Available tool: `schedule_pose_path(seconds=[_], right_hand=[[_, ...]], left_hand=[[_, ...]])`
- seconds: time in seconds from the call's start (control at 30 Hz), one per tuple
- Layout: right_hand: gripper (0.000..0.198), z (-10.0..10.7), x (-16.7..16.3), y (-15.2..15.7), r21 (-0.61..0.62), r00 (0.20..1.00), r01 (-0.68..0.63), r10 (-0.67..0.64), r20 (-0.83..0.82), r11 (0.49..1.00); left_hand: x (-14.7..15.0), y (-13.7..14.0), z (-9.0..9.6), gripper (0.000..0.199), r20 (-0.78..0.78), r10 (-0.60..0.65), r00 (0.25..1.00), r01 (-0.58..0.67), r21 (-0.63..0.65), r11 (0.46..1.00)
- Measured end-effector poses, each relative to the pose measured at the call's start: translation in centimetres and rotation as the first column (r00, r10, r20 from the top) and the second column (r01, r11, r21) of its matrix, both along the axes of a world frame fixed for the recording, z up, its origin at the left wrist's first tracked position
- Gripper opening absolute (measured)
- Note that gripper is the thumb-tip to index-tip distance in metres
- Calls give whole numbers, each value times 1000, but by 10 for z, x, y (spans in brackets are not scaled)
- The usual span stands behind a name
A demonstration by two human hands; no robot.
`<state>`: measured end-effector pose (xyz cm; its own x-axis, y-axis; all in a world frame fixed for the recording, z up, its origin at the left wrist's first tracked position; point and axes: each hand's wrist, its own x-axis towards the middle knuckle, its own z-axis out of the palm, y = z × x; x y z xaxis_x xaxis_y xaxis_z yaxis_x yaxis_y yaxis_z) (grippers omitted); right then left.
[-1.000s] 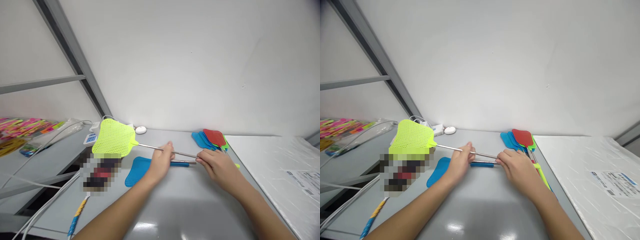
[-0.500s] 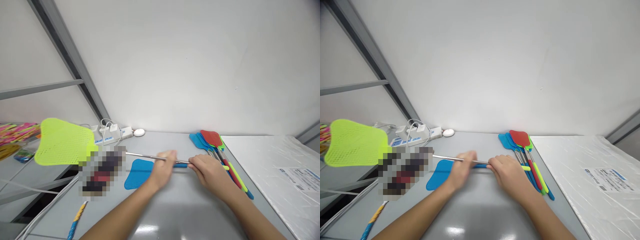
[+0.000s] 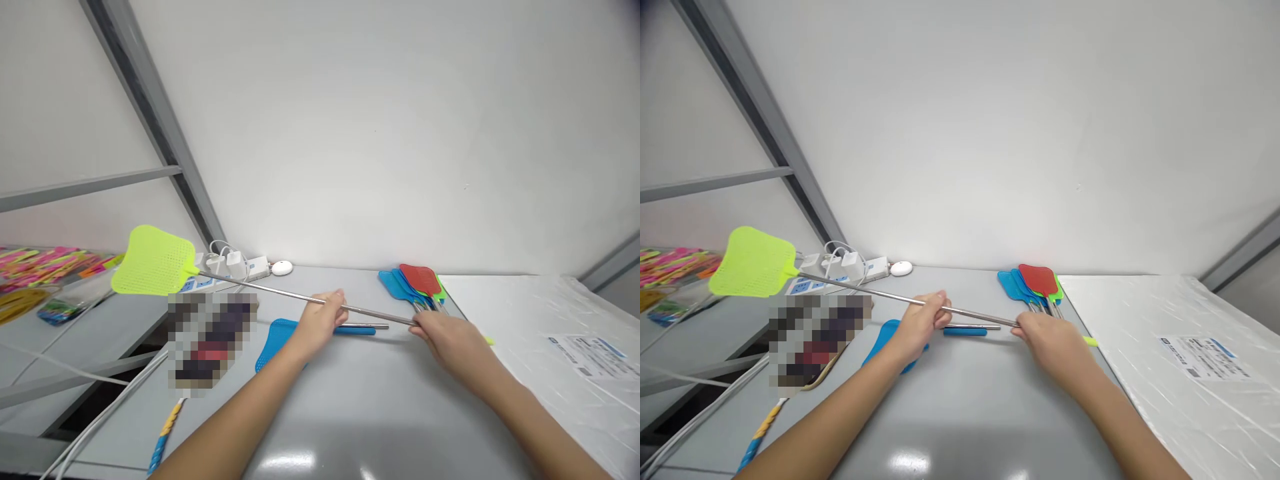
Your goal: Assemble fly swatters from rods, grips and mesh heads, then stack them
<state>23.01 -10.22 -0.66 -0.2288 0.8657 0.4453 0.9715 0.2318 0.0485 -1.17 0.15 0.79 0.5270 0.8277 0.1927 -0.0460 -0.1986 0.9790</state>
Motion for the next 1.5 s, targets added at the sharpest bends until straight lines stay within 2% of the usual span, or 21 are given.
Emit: schedule_pose_path(seconds=[0.1, 0.2, 0.3, 0.37, 0.47, 0.57, 0.73, 0.83, 0.97, 1.1, 1.23, 1.27, 1.33, 1.4, 1.43, 1.5], right_hand=[[28, 3, 33, -21, 6, 997, 25, -25, 71, 1000], [25, 8, 44, -35, 39, 995, 24, -28, 101, 999], [24, 14, 31, -34, 64, 997, 56, -60, 58, 996], [26, 16, 15, -27, 84, 997, 64, -66, 27, 994], [32, 19, -10, -14, 168, 998, -1, -9, 63, 986], [35, 21, -29, -2, 203, 993, -32, 7, 122, 979], [31, 16, -48, 6, 156, 986, -40, 13, 165, 987], [33, 10, -51, 7, 125, 981, -61, 37, 189, 990], [36, 6, -31, 5, 106, 982, -74, 54, 179, 992], [39, 11, 9, -3, 162, 977, -31, -4, 211, 986], [36, 17, 41, -14, 136, 967, -47, 11, 256, 990], [35, 17, 47, -16, 133, 970, -33, -1, 244, 991], [35, 15, 58, -18, 133, 978, 30, -56, 199, 991], [35, 8, 67, -19, 142, 979, 109, -131, 155, 984], [35, 4, 69, -20, 144, 977, 134, -155, 145, 980], [34, -4, 66, -20, 134, 979, 132, -150, 136, 982]], left_hand=[[-4, 4, 7, 47, 27, 1, 1000, -1, 4, 1000], [1, -1, 8, 47, 87, -23, 996, 23, -9, 1000], [9, -8, 5, 47, 190, 14, 982, -4, -52, 999], [15, -12, 2, 48, 196, 13, 980, -1, -57, 998], [21, -17, -3, 49, 110, -50, 993, 55, -45, 997], [25, -22, -7, 51, 65, -76, 995, 80, -63, 995], [29, -31, -13, 53, -50, -141, 989, 138, -57, 989], [27, -31, -12, 54, -85, -111, 990, 108, -38, 993], [19, -23, -5, 53, -84, -60, 995, 62, 18, 998], [13, -15, 1, 52, -44, 20, 999, -21, -15, 1000], [9, -10, 4, 51, -27, 1, 1000, -2, -18, 1000], [8, -8, 5, 51, -6, 26, 1000, -26, -32, 999], [4, 0, 8, 49, 97, 150, 984, -143, -84, 986], [0, 8, 10, 49, 230, 270, 935, -244, -137, 960], [-1, 10, 11, 49, 278, 290, 916, -258, -146, 955], [-1, 10, 12, 49, 281, 248, 927, -225, -113, 968]])
